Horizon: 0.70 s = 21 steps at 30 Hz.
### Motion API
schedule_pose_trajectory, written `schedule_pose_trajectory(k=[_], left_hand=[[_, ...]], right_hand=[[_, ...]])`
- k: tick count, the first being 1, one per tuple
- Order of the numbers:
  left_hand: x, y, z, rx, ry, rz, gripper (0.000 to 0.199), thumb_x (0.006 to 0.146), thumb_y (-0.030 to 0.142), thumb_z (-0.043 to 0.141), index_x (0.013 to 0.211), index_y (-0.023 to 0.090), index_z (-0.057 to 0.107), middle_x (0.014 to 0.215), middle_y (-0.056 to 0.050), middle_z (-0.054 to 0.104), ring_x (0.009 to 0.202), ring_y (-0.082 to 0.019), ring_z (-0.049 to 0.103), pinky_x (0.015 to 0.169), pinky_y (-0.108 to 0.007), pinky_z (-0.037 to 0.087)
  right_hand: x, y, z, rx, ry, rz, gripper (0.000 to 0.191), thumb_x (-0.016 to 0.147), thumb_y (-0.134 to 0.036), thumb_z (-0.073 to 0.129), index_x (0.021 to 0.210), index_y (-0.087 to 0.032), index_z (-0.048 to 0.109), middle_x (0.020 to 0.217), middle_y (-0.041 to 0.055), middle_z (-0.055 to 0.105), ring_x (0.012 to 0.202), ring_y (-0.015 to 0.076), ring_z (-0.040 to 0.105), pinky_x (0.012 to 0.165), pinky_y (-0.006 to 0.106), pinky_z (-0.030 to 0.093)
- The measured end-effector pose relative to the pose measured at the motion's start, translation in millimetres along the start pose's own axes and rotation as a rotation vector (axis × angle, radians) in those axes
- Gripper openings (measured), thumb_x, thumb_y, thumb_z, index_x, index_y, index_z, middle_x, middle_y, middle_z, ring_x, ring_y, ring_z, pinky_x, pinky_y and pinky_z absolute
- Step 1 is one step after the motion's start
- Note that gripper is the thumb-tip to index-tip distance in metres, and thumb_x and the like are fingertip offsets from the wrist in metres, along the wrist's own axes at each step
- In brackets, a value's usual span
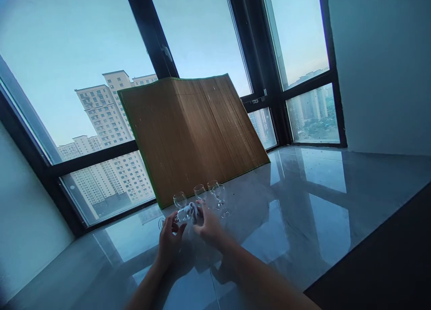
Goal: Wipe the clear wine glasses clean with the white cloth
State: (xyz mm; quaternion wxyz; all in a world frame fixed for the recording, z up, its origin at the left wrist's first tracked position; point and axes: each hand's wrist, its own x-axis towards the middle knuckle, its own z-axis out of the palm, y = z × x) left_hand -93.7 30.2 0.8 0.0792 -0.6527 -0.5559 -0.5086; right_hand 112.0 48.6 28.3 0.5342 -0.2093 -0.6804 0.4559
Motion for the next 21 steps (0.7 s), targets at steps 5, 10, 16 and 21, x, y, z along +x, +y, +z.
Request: schedule_pose_trajectory(k=[5, 10, 16, 21], left_hand=[[3, 4, -4.1, -0.021, -0.019, 0.009, 0.042, 0.086, 0.042, 0.066, 0.124, 0.023, 0.063, 0.089, -0.003, 0.06, 0.068, -0.018, 0.058, 0.07, -0.034, 0.051], [1, 14, -4.7, -0.006, -0.046, 0.02, 0.04, 0.087, 0.04, 0.064, 0.125, 0.025, 0.063, 0.094, -0.005, 0.061, 0.069, -0.019, 0.057, 0.07, -0.034, 0.05], [-1, 20, -2.4, -0.012, -0.068, 0.026, 0.04, 0.087, 0.038, 0.063, 0.125, 0.024, 0.062, 0.095, -0.005, 0.062, 0.066, -0.018, 0.055, 0.068, -0.034, 0.05], [-12, 29, 8.6, -0.099, -0.183, 0.046, 0.04, 0.086, 0.031, 0.063, 0.125, 0.025, 0.062, 0.101, -0.008, 0.065, 0.075, -0.02, 0.06, 0.069, -0.034, 0.053]], right_hand=[[-2, -8, -3, 0.012, -0.065, 0.03, 0.084, 0.066, -0.014, 0.061, 0.146, -0.02, 0.036, 0.122, 0.008, 0.07, 0.11, 0.0227, 0.066, 0.101, 0.036, 0.047], [-2, -8, -8, -0.037, -0.071, 0.052, 0.087, 0.066, -0.016, 0.061, 0.148, -0.021, 0.035, 0.114, 0.005, 0.072, 0.105, 0.0233, 0.066, 0.099, 0.037, 0.046], [-2, -5, -9, 0.022, -0.06, 0.046, 0.087, 0.068, -0.02, 0.063, 0.151, -0.023, 0.036, 0.111, 0.0049, 0.072, 0.1, 0.0243, 0.065, 0.097, 0.04, 0.046], [-5, -7, -11, 0.015, -0.08, 0.075, 0.079, 0.068, -0.024, 0.067, 0.145, -0.025, 0.049, 0.121, 0.0069, 0.068, 0.109, 0.0278, 0.063, 0.1, 0.043, 0.046]])
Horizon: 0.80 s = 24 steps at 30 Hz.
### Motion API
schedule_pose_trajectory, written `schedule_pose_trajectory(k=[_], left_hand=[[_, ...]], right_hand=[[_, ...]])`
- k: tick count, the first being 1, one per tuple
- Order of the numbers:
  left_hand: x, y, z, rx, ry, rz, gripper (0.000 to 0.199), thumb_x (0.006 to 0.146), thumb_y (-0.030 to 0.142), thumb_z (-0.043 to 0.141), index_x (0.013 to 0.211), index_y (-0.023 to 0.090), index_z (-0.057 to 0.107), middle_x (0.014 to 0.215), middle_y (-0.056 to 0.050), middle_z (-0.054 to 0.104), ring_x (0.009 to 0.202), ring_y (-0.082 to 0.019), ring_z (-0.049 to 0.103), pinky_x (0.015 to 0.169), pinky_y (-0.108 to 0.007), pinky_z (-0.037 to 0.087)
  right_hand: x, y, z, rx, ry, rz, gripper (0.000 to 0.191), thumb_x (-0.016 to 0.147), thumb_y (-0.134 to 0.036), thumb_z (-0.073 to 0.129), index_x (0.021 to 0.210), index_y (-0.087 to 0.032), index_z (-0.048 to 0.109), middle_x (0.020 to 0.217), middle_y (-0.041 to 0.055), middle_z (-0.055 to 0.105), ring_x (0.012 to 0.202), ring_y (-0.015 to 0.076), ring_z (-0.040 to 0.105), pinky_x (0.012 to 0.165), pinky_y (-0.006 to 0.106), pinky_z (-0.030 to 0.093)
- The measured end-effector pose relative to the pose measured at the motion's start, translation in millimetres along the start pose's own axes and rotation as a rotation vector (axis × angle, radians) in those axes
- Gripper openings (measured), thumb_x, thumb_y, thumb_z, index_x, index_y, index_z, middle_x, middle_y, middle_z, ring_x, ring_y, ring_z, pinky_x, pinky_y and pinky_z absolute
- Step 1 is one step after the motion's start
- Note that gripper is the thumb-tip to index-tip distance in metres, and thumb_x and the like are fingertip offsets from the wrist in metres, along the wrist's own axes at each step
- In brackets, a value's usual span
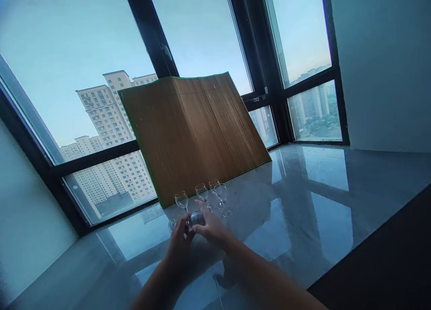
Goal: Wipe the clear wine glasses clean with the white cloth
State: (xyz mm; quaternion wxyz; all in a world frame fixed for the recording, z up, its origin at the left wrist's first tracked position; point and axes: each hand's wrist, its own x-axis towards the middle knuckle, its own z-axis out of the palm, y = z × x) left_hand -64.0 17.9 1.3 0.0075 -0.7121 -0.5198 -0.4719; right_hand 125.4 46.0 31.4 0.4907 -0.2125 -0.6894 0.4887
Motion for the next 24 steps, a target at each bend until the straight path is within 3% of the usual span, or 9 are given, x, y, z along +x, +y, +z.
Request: schedule_pose_trajectory(k=[5, 13, 16, 21, 24], left_hand=[[-5, 2, 5.6, -0.043, -0.059, -0.034, 0.041, 0.086, 0.033, 0.064, 0.127, 0.026, 0.062, 0.109, -0.009, 0.066, 0.077, -0.019, 0.063, 0.069, -0.034, 0.054], [-4, -1, -1.5, -0.01, -0.087, -0.041, 0.054, 0.077, 0.033, 0.073, 0.129, 0.023, 0.059, 0.106, -0.007, 0.066, 0.064, -0.013, 0.055, 0.061, -0.029, 0.05], [-5, -2, -0.5, -0.007, -0.065, -0.072, 0.051, 0.077, 0.035, 0.073, 0.124, 0.021, 0.06, 0.102, -0.007, 0.067, 0.064, -0.013, 0.054, 0.061, -0.028, 0.049], [-4, 1, -1.9, 0.035, -0.019, -0.078, 0.049, 0.075, 0.041, 0.077, 0.118, 0.02, 0.064, 0.095, -0.006, 0.067, 0.069, -0.016, 0.056, 0.064, -0.03, 0.049], [-3, 2, -2.9, 0.073, -0.022, -0.062, 0.05, 0.077, 0.043, 0.075, 0.12, 0.02, 0.063, 0.095, -0.006, 0.065, 0.069, -0.017, 0.056, 0.064, -0.03, 0.049]], right_hand=[[1, 3, -1, 0.124, -0.067, 0.058, 0.08, 0.067, -0.024, 0.066, 0.145, -0.025, 0.049, 0.126, 0.0074, 0.066, 0.111, 0.0277, 0.063, 0.1, 0.042, 0.048], [4, 10, 6, 0.278, -0.186, 0.116, 0.089, 0.058, -0.025, 0.069, 0.143, -0.02, 0.041, 0.099, 0.0021, 0.067, 0.088, 0.0214, 0.064, 0.08, 0.033, 0.05], [4, 6, 7, 0.191, -0.141, 0.132, 0.081, 0.062, -0.028, 0.069, 0.139, -0.021, 0.045, 0.098, 0.0018, 0.066, 0.086, 0.0204, 0.062, 0.079, 0.033, 0.049], [6, 0, 9, 0.202, -0.028, 0.13, 0.053, 0.084, -0.043, 0.056, 0.131, -0.019, 0.052, 0.095, 0.0059, 0.065, 0.083, 0.0215, 0.062, 0.075, 0.035, 0.049], [7, -1, 10, 0.189, 0.017, 0.146, 0.051, 0.088, -0.048, 0.052, 0.13, -0.018, 0.054, 0.093, 0.0074, 0.066, 0.079, 0.0226, 0.061, 0.069, 0.035, 0.048]])
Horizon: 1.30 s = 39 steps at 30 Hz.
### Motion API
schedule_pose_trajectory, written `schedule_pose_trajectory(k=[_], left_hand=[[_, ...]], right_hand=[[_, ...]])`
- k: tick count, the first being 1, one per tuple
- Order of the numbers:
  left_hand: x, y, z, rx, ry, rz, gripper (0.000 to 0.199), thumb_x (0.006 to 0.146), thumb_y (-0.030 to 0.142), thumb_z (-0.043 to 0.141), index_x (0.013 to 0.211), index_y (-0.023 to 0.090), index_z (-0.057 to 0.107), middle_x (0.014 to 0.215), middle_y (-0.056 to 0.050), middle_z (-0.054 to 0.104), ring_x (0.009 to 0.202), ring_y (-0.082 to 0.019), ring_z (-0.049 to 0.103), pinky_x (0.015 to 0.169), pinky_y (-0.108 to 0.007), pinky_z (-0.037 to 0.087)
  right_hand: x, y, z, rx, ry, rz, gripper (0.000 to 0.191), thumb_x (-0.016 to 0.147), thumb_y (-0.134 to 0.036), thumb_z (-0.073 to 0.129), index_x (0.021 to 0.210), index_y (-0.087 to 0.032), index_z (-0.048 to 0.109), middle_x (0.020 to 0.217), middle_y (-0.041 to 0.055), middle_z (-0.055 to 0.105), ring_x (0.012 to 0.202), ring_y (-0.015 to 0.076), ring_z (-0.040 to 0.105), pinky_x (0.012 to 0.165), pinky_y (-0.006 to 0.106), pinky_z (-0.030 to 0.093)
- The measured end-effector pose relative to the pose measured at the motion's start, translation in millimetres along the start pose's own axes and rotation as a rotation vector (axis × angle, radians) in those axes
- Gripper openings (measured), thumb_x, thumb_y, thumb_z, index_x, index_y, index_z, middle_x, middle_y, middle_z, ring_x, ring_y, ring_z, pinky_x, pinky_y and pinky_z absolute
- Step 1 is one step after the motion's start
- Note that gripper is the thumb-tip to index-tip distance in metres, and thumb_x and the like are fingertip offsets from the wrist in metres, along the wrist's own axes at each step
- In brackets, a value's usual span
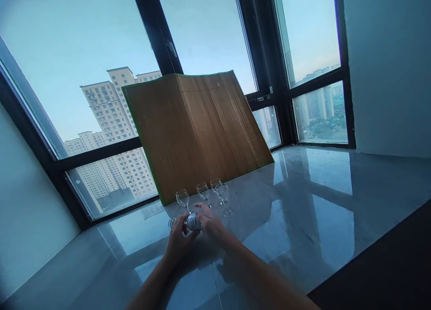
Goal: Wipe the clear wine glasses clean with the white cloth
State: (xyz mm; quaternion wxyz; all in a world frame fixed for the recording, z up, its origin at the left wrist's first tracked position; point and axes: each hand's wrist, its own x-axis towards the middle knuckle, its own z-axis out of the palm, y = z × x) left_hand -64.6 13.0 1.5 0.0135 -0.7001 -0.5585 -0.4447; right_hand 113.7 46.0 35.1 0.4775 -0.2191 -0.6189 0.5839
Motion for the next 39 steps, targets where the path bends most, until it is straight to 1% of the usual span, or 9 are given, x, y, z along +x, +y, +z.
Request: schedule_pose_trajectory(k=[2, 7, 10, 16, 19, 22, 32, 36, 39], left_hand=[[1, -1, -0.1, 0.022, 0.0, 0.008, 0.048, 0.079, 0.043, 0.074, 0.12, 0.019, 0.063, 0.095, -0.006, 0.064, 0.069, -0.016, 0.055, 0.064, -0.03, 0.048], [1, -3, 0.5, 0.085, 0.007, 0.045, 0.042, 0.083, 0.039, 0.068, 0.12, 0.02, 0.06, 0.098, -0.006, 0.063, 0.07, -0.016, 0.054, 0.065, -0.03, 0.047], [0, -4, 0.8, 0.107, 0.007, 0.048, 0.042, 0.083, 0.034, 0.067, 0.122, 0.019, 0.059, 0.095, -0.004, 0.063, 0.071, -0.016, 0.055, 0.066, -0.029, 0.048], [1, -7, -0.1, 0.081, -0.001, 0.055, 0.043, 0.082, 0.032, 0.068, 0.122, 0.02, 0.06, 0.098, -0.004, 0.064, 0.071, -0.016, 0.058, 0.068, -0.031, 0.051], [3, -6, -1.4, 0.051, 0.023, 0.049, 0.04, 0.085, 0.039, 0.068, 0.119, 0.019, 0.062, 0.098, -0.005, 0.064, 0.07, -0.016, 0.059, 0.067, -0.031, 0.052], [5, -4, -2.1, 0.038, 0.029, 0.056, 0.04, 0.085, 0.042, 0.068, 0.117, 0.019, 0.063, 0.098, -0.005, 0.063, 0.068, -0.016, 0.058, 0.066, -0.032, 0.052], [3, -7, 3.1, -0.005, 0.026, -0.036, 0.046, 0.081, 0.036, 0.069, 0.123, 0.019, 0.061, 0.101, -0.007, 0.069, 0.061, -0.014, 0.06, 0.058, -0.03, 0.052], [4, -9, 3.5, -0.02, 0.042, -0.045, 0.044, 0.083, 0.034, 0.062, 0.125, 0.02, 0.062, 0.101, -0.007, 0.07, 0.062, -0.015, 0.062, 0.06, -0.031, 0.054], [5, -10, 3.4, -0.015, 0.085, -0.046, 0.044, 0.082, 0.03, 0.06, 0.125, 0.02, 0.062, 0.105, -0.007, 0.069, 0.063, -0.015, 0.062, 0.063, -0.033, 0.055]], right_hand=[[-1, 0, 1, -0.05, 0.04, -0.007, 0.05, 0.089, -0.048, 0.051, 0.127, -0.017, 0.057, 0.097, 0.0091, 0.066, 0.081, 0.0233, 0.062, 0.071, 0.036, 0.049], [-4, 0, 3, -0.136, 0.123, -0.097, 0.043, 0.09, -0.041, 0.047, 0.123, -0.018, 0.064, 0.118, 0.0117, 0.067, 0.107, 0.0261, 0.062, 0.093, 0.038, 0.049], [-3, 3, 6, -0.204, 0.176, -0.123, 0.043, 0.089, -0.035, 0.045, 0.123, -0.016, 0.065, 0.118, 0.0129, 0.069, 0.107, 0.026, 0.064, 0.094, 0.038, 0.049], [2, 10, 8, -0.394, 0.234, -0.187, 0.04, 0.091, -0.032, 0.046, 0.124, -0.018, 0.065, 0.095, 0.0087, 0.074, 0.085, 0.0222, 0.067, 0.079, 0.032, 0.049], [5, 11, 5, -0.35, 0.224, -0.169, 0.04, 0.09, -0.032, 0.045, 0.12, -0.014, 0.064, 0.071, 0.0027, 0.067, 0.062, 0.0186, 0.06, 0.06, 0.028, 0.042], [6, 11, 4, -0.339, 0.228, -0.171, 0.037, 0.089, -0.03, 0.046, 0.117, -0.012, 0.064, 0.064, 0.0005, 0.062, 0.054, 0.0165, 0.053, 0.053, 0.027, 0.036], [-5, 6, 9, -0.454, 0.238, -0.245, 0.036, 0.089, -0.024, 0.054, 0.124, -0.019, 0.058, 0.091, 0.0069, 0.074, 0.079, 0.0206, 0.069, 0.071, 0.03, 0.051], [-7, 8, 10, -0.476, 0.197, -0.254, 0.05, 0.082, -0.021, 0.063, 0.13, -0.022, 0.055, 0.102, 0.0068, 0.073, 0.087, 0.0211, 0.07, 0.08, 0.032, 0.054], [-5, 13, 10, -0.483, 0.143, -0.305, 0.062, 0.073, -0.011, 0.064, 0.132, -0.025, 0.053, 0.119, 0.008, 0.071, 0.103, 0.0233, 0.069, 0.092, 0.034, 0.053]])
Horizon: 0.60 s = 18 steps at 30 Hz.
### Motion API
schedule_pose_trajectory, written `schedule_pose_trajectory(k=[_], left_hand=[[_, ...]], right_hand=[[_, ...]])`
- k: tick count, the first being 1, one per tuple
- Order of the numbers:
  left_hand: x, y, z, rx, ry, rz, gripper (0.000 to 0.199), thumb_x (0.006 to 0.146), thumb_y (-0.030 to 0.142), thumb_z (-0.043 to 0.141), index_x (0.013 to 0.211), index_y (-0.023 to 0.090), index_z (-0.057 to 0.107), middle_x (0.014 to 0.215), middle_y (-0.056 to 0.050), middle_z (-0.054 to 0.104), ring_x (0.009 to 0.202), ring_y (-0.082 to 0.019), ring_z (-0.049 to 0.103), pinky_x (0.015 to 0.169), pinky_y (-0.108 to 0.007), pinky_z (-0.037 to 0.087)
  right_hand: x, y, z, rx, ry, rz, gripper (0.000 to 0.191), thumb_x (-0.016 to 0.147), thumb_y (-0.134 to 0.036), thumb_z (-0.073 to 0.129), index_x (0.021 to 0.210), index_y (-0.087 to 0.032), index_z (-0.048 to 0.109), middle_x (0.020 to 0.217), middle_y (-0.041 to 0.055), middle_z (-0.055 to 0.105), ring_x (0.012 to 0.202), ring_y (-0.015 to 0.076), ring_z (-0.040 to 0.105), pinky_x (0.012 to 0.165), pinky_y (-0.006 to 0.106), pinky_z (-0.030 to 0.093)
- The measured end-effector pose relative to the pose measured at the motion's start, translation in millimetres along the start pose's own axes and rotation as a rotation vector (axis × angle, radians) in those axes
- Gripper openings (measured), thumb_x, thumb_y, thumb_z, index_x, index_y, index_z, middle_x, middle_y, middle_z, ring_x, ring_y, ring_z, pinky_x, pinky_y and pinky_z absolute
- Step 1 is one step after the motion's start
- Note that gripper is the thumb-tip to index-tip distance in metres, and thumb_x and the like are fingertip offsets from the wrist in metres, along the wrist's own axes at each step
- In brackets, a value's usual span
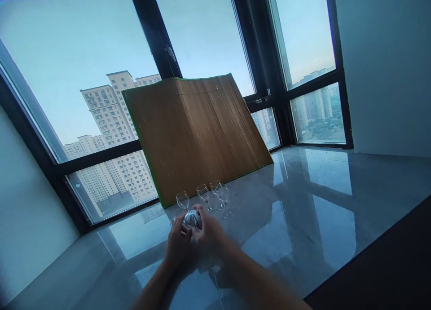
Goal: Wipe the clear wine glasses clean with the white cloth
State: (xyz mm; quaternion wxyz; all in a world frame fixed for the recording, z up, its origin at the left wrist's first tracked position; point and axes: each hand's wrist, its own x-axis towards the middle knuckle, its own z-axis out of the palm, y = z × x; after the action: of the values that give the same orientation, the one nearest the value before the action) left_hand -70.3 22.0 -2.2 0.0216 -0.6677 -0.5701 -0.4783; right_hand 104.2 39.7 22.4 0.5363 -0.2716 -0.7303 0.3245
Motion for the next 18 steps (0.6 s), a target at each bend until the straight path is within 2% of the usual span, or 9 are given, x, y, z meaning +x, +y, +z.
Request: schedule_pose_trajectory(k=[3, 8, 13, 16, 18], left_hand=[[0, -3, 1.3, 0.002, 0.003, -0.013, 0.048, 0.082, 0.033, 0.064, 0.128, 0.021, 0.059, 0.109, -0.008, 0.068, 0.064, -0.015, 0.062, 0.063, -0.034, 0.055], [-2, -10, 3.7, -0.008, -0.026, -0.014, 0.052, 0.081, 0.041, 0.067, 0.128, 0.023, 0.057, 0.112, -0.007, 0.068, 0.065, -0.014, 0.062, 0.063, -0.032, 0.054], [-3, -6, 1.9, 0.009, -0.06, -0.031, 0.057, 0.079, 0.041, 0.068, 0.131, 0.022, 0.053, 0.114, -0.008, 0.068, 0.065, -0.015, 0.063, 0.063, -0.033, 0.054], [-2, -3, 0.9, 0.037, -0.077, -0.001, 0.064, 0.077, 0.039, 0.07, 0.135, 0.023, 0.049, 0.116, -0.008, 0.067, 0.066, -0.015, 0.063, 0.067, -0.035, 0.055], [-2, -2, 1.0, 0.063, -0.06, 0.005, 0.06, 0.076, 0.037, 0.069, 0.132, 0.023, 0.051, 0.112, -0.007, 0.068, 0.064, -0.015, 0.063, 0.066, -0.035, 0.055]], right_hand=[[2, 9, 2, 0.02, -0.033, -0.027, 0.065, 0.071, -0.003, 0.056, 0.132, -0.025, 0.053, 0.124, 0.0078, 0.069, 0.111, 0.0234, 0.067, 0.097, 0.035, 0.051], [6, 21, 2, 0.041, -0.012, 0.0, 0.065, 0.072, -0.001, 0.048, 0.135, -0.02, 0.053, 0.11, 0.0083, 0.072, 0.099, 0.0218, 0.068, 0.091, 0.035, 0.053], [7, 17, 1, 0.064, 0.043, 0.015, 0.06, 0.074, -0.003, 0.045, 0.13, -0.021, 0.055, 0.113, 0.0078, 0.07, 0.1, 0.0205, 0.067, 0.091, 0.035, 0.052], [6, 12, 1, 0.119, 0.059, 0.034, 0.056, 0.075, -0.006, 0.044, 0.128, -0.021, 0.056, 0.104, 0.0058, 0.07, 0.092, 0.019, 0.066, 0.086, 0.033, 0.052], [5, 9, 1, 0.154, 0.07, 0.048, 0.054, 0.075, -0.008, 0.044, 0.127, -0.019, 0.055, 0.095, 0.0041, 0.07, 0.083, 0.0182, 0.065, 0.079, 0.031, 0.052]])
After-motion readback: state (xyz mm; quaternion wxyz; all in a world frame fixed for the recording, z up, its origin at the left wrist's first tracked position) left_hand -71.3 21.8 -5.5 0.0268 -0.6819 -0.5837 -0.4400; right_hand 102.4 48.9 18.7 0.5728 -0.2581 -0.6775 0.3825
